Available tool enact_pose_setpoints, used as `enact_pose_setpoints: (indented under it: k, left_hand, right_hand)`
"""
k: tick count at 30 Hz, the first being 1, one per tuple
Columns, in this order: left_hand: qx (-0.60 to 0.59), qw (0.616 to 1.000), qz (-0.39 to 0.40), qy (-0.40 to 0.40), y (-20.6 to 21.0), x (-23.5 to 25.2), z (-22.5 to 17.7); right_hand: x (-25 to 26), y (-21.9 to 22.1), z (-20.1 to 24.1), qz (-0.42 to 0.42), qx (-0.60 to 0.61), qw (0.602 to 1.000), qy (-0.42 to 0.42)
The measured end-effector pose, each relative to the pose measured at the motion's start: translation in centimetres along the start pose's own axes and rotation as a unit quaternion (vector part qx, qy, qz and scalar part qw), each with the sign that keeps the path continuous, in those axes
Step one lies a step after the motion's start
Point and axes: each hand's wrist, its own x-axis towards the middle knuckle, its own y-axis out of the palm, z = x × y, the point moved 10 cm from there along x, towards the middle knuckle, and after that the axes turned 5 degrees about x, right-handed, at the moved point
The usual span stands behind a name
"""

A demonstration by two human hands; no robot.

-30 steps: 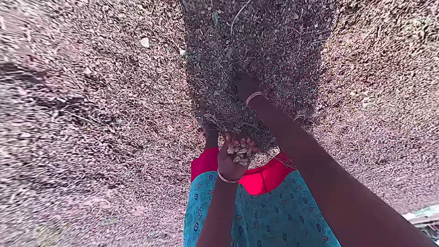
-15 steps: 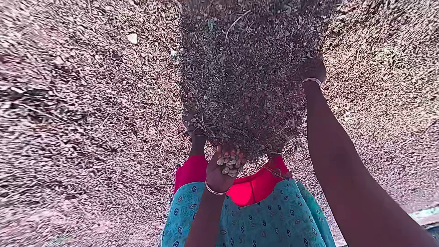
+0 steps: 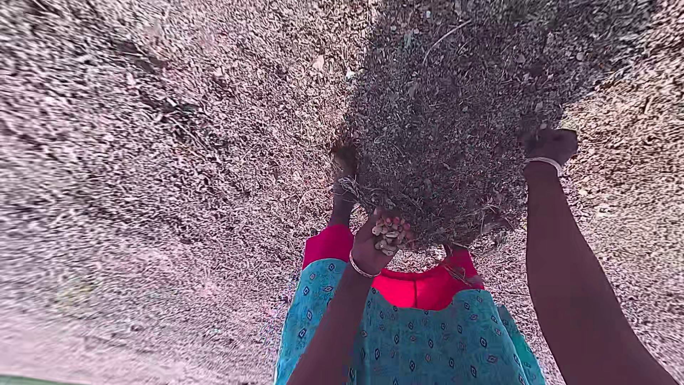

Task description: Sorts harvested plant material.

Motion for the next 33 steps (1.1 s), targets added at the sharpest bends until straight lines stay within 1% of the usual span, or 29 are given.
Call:
enact_pose_setpoints:
  k: [1, 2, 3, 5, 6, 8, 10, 13, 15, 18, 20, 22, 23, 25, 27, 29, 31, 32, 33]
  left_hand:
    - [0.005, 1.000, -0.007, -0.002, -0.1, -0.1, 0.1]
    - [0.011, 1.000, 0.000, -0.003, -0.1, -0.2, 0.1]
    - [0.017, 1.000, 0.008, -0.004, 0.1, -0.1, 0.2]
    - [0.007, 1.000, 0.001, -0.013, 0.3, 0.1, 0.6]
    - [-0.004, 1.000, -0.002, -0.017, 0.3, 0.2, 0.7]
    - [-0.011, 1.000, 0.007, -0.018, 0.6, 0.3, 1.0]
    - [-0.009, 1.000, 0.016, -0.015, 0.9, 0.5, 1.2]
    - [-0.010, 1.000, -0.002, -0.018, 0.7, 0.7, 1.7]
    - [-0.005, 0.999, -0.032, -0.022, 0.2, 0.9, 1.7]
    - [-0.020, 0.999, -0.038, -0.016, 0.0, 1.0, 2.0]
    - [-0.039, 0.999, -0.027, -0.016, 0.4, 1.1, 2.0]
    - [-0.059, 0.998, -0.014, -0.023, 0.8, 1.2, 2.0]
    - [-0.058, 0.998, -0.015, -0.025, 1.0, 1.2, 2.0]
    - [-0.060, 0.998, -0.013, -0.031, 1.2, 1.3, 1.9]
    - [-0.072, 0.996, 0.012, -0.041, 1.8, 1.3, 1.9]
    - [-0.059, 0.997, 0.024, -0.037, 2.0, 1.2, 1.6]
    - [-0.040, 0.998, 0.025, -0.033, 2.0, 1.1, 1.2]
    - [-0.034, 0.999, 0.021, -0.032, 1.9, 1.1, 1.1]
    - [-0.030, 0.999, 0.011, -0.032, 1.7, 1.0, 1.0]
  right_hand:
    - [-1.1, 0.2, -0.8, 0.005, 0.092, 0.996, 0.017]
    - [-2.4, 0.8, -1.3, 0.036, 0.186, 0.982, 0.028]
    - [-3.8, 1.6, -1.3, 0.082, 0.243, 0.966, 0.039]
    - [-6.5, 2.4, -1.7, 0.155, 0.270, 0.949, 0.050]
    - [-7.6, 2.7, -2.3, 0.166, 0.293, 0.939, 0.063]
    - [-10.2, 3.0, -2.9, 0.157, 0.323, 0.927, 0.107]
    - [-13.0, 3.3, -2.0, 0.174, 0.297, 0.932, 0.111]
    - [-17.5, 2.8, 1.3, 0.240, 0.231, 0.942, 0.024]
    - [-21.8, 2.0, 4.3, 0.294, 0.205, 0.932, -0.062]
    - [-28.9, 0.5, 7.8, 0.362, 0.183, 0.897, -0.178]
    - [-33.1, 0.4, 8.7, 0.417, 0.168, 0.860, -0.240]
    - [-35.9, 0.4, 9.2, 0.455, 0.119, 0.831, -0.297]
    - [-36.3, 0.1, 9.4, 0.451, 0.099, 0.827, -0.322]
    - [-34.4, -1.0, 9.8, 0.398, 0.097, 0.840, -0.357]
    - [-29.2, -1.7, 10.1, 0.337, 0.087, 0.865, -0.361]
    - [-22.1, -0.6, 10.3, 0.311, 0.015, 0.890, -0.333]
    - [-13.6, 1.7, 10.5, 0.294, -0.107, 0.907, -0.280]
    - [-9.0, 2.9, 10.3, 0.275, -0.159, 0.913, -0.257]
    - [-4.5, 3.6, 10.0, 0.232, -0.190, 0.926, -0.229]
